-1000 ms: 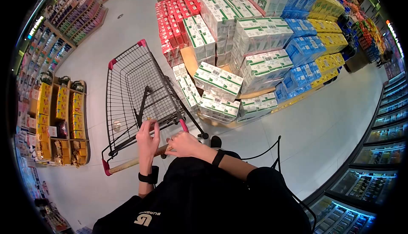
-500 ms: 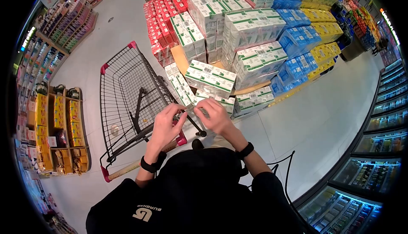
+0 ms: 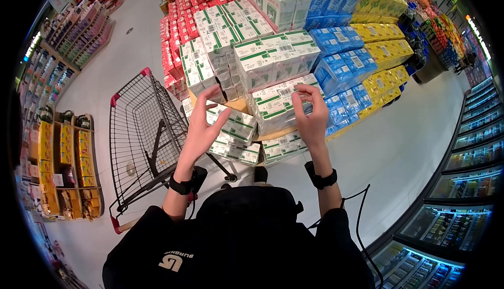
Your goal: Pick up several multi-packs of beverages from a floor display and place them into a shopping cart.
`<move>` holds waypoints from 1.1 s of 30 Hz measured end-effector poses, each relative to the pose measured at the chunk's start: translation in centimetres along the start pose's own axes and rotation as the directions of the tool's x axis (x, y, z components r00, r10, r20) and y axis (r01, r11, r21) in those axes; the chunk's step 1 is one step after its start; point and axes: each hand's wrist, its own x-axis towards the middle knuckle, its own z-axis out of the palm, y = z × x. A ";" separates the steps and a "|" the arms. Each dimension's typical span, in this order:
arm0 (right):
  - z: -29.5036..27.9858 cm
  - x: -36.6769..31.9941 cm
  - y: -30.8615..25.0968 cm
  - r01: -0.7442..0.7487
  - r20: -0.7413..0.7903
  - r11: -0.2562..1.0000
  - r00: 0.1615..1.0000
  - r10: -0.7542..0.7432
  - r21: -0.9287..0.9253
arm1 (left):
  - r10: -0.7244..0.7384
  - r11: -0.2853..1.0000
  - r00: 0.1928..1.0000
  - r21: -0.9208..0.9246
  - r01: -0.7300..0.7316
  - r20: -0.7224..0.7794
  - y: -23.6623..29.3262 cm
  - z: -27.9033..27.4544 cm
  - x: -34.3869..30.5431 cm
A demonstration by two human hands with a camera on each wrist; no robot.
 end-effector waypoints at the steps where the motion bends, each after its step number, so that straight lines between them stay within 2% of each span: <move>1: -0.2 0.9 0.1 0.014 -0.041 1.000 0.999 -0.013 0.025 | -0.001 1.000 1.000 0.006 0.001 -0.009 -0.5 0.9 0.9; 2: -0.6 1.6 0.3 0.054 -0.017 0.999 0.998 -0.054 0.002 | -0.002 1.000 1.000 0.013 0.002 -0.008 -1.0 1.7 1.8; 5: -1.1 3.2 0.9 0.111 -0.092 0.993 0.989 -0.114 -0.033 | -0.017 0.998 1.000 0.064 0.018 -0.005 -2.0 3.5 3.9; 6: -1.5 3.8 1.5 0.115 -0.056 0.992 0.992 -0.117 -0.050 | -0.003 0.996 1.000 0.090 0.005 -0.016 -2.3 3.9 4.4; 9: -2.1 5.3 2.4 0.079 -0.022 0.996 0.997 -0.079 0.026 | -0.023 0.999 0.999 0.031 0.024 -0.026 -3.1 4.7 5.3; 10: -2.4 5.6 2.5 0.025 0.000 0.999 1.000 -0.025 0.036 | -0.026 1.000 0.999 0.003 0.027 -0.019 -3.1 4.8 5.5; 13: -2.6 6.4 2.3 0.020 0.054 0.998 0.998 -0.023 0.060 | -0.075 0.997 0.996 -0.020 0.076 0.044 -3.2 4.9 5.5; 16: -2.8 5.9 2.9 0.051 0.056 0.999 0.997 -0.052 0.003 | -0.114 0.992 0.993 0.048 0.115 -0.019 -4.0 3.9 4.3; 17: -2.8 5.7 2.9 0.065 0.054 0.998 0.996 -0.064 -0.015 | -0.118 0.984 0.992 0.128 0.123 -0.048 -4.7 3.3 3.8; 18: -2.5 5.4 2.5 0.094 -0.002 0.995 0.996 -0.094 -0.043 | -0.118 0.970 0.990 0.206 0.131 -0.077 -5.8 2.4 2.9; 21: -2.4 3.7 1.8 0.421 0.059 0.847 0.903 -0.426 -0.325 | -0.075 0.904 0.981 0.404 0.142 -0.178 -8.8 -0.3 0.2; 22: -1.4 2.8 1.2 0.494 0.062 0.834 0.867 -0.494 -0.246 | -0.145 0.887 0.970 0.410 0.215 -0.194 -9.7 -1.2 -0.8; 23: -0.7 1.7 0.1 0.490 0.167 0.853 0.870 -0.464 -0.181 | -0.185 0.873 0.959 0.412 0.261 -0.215 -11.6 -2.0 -1.7; 25: 1.6 -0.5 -1.3 0.457 0.331 0.889 0.844 -0.423 -0.029 | -0.332 0.836 0.920 0.387 0.390 -0.209 -13.3 -3.1 -3.1; 26: 3.1 -1.5 -1.3 0.455 0.400 0.890 0.813 -0.423 0.018 | -0.468 0.812 0.870 0.313 0.492 -0.155 -13.9 -3.5 -3.3; 28: 5.9 -3.8 -1.5 0.381 0.592 0.925 0.750 -0.296 -0.020 | -0.614 0.783 0.787 0.084 0.617 -0.062 -15.8 -3.4 -3.0; 29: 7.5 -4.5 -1.0 0.385 0.603 0.922 0.748 -0.278 -0.052 | -0.671 0.741 0.742 -0.030 0.670 -0.007 -16.7 -3.5 -2.8; 30: 9.2 -5.3 -0.4 0.386 0.615 0.919 0.745 -0.257 -0.083 | -0.733 0.676 0.677 -0.047 0.736 0.056 -15.0 -3.3 -2.0; 31: 10.8 -5.7 0.5 0.390 0.625 0.914 0.743 -0.240 -0.113 | -0.727 0.672 0.671 -0.050 0.739 0.144 -16.7 -3.4 -1.7; 33: 13.4 -6.2 2.2 0.435 0.643 0.876 0.736 -0.212 -0.208 | -0.744 0.615 0.608 -0.074 0.785 0.278 -16.9 -3.2 -1.1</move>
